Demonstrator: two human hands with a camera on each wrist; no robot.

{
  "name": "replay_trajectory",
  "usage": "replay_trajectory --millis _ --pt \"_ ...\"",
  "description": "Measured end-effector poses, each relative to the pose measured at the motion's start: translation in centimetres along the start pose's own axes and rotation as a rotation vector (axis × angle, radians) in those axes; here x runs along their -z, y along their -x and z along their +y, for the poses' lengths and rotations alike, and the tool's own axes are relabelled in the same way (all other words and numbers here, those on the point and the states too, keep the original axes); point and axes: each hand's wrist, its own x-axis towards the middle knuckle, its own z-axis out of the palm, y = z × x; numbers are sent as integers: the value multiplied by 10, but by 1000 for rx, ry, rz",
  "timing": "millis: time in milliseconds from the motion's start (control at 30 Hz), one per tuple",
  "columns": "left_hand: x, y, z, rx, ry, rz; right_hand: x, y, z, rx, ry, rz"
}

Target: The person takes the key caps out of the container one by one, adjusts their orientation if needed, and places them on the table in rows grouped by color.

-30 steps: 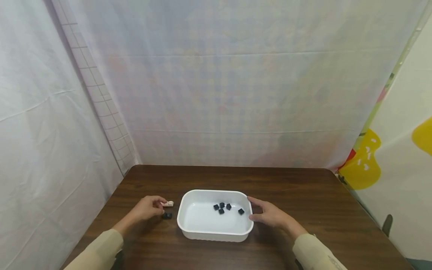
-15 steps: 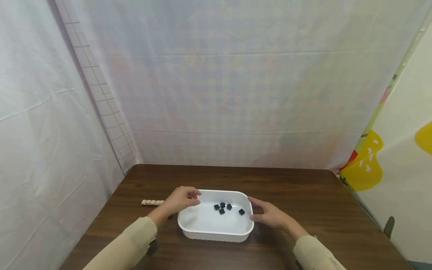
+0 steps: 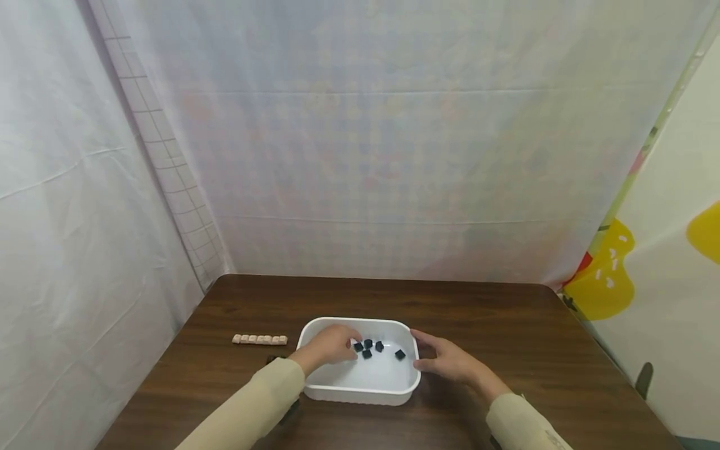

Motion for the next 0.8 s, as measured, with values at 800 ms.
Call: replay_trajectory --millis 800 --pt "-5 1 -2 65 -75 -28 -1 0 -2 -25 33 13"
